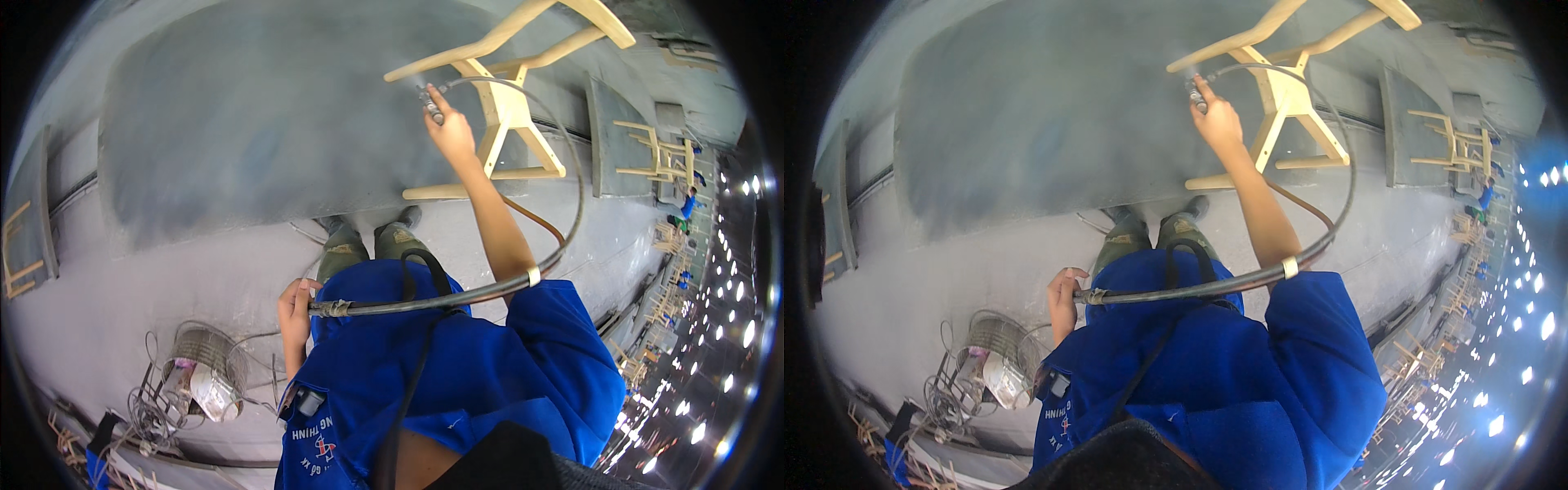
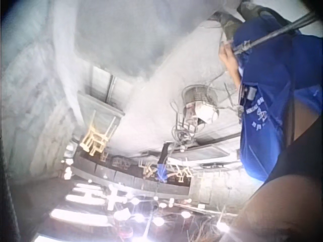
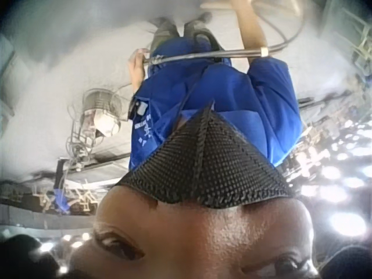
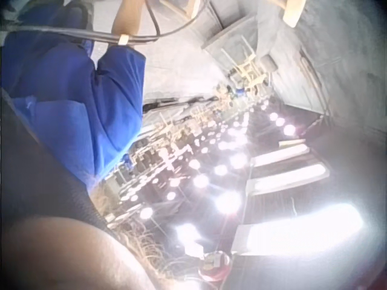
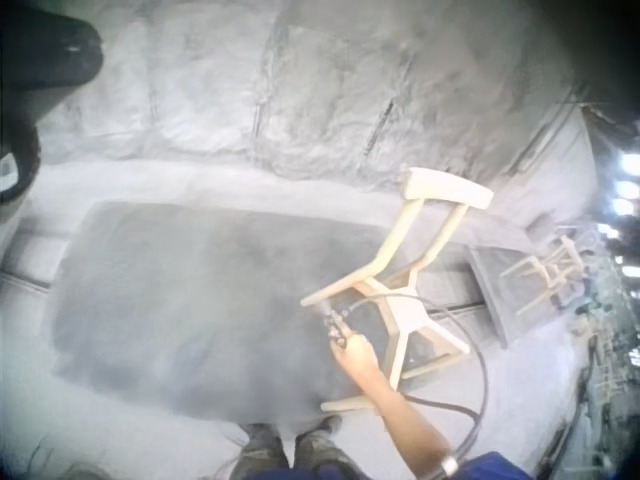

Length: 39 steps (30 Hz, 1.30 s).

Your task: The person uses a handheld spray gun to apply finish to multiple wooden chair frames. They rotate each chair to coat all sides, then move to the next chair on the production line.

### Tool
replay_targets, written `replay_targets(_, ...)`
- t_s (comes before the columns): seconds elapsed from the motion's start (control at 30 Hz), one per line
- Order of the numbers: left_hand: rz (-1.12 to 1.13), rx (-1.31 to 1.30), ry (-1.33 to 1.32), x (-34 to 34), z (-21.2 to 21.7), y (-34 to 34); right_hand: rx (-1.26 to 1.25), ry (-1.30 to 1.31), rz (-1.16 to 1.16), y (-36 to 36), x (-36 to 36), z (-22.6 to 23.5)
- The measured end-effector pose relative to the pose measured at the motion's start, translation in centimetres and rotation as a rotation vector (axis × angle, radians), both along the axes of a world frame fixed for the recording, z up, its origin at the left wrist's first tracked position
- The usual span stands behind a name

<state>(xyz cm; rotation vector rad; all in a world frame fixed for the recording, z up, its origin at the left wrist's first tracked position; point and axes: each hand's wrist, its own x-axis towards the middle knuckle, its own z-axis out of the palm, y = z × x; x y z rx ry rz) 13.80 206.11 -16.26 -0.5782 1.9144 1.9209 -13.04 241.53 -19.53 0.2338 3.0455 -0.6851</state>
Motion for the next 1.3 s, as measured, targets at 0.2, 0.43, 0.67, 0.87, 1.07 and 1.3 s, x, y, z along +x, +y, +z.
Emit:
replay_targets(0.2, -0.104, 0.130, 0.047, -3.4, -2.7, -0.3, 0.367, 0.256, 0.163, 2.7, 2.7, 14.0)
replay_targets(0.43, -0.147, 0.212, 0.057, -6.5, -4.6, 1.9, 0.379, 0.637, 0.193, 3.9, 5.2, 23.2)
replay_targets(0.67, -0.129, 0.088, 0.023, -6.1, -2.4, 6.0, -0.132, 0.395, 0.276, 7.1, 6.5, 17.9)
replay_targets(0.87, -0.098, 0.016, 0.031, -4.8, 2.2, 11.7, -1.138, 0.236, -0.223, 14.3, 8.0, 19.5)
replay_targets(1.07, -0.153, -0.020, 0.080, -5.6, 5.5, 17.7, -1.603, 0.488, -0.364, 21.7, 4.6, 17.9)
replay_targets(1.3, -0.169, -0.095, -0.050, -5.2, 5.2, 22.5, -1.532, 0.196, -0.606, 23.7, 8.4, 8.6)
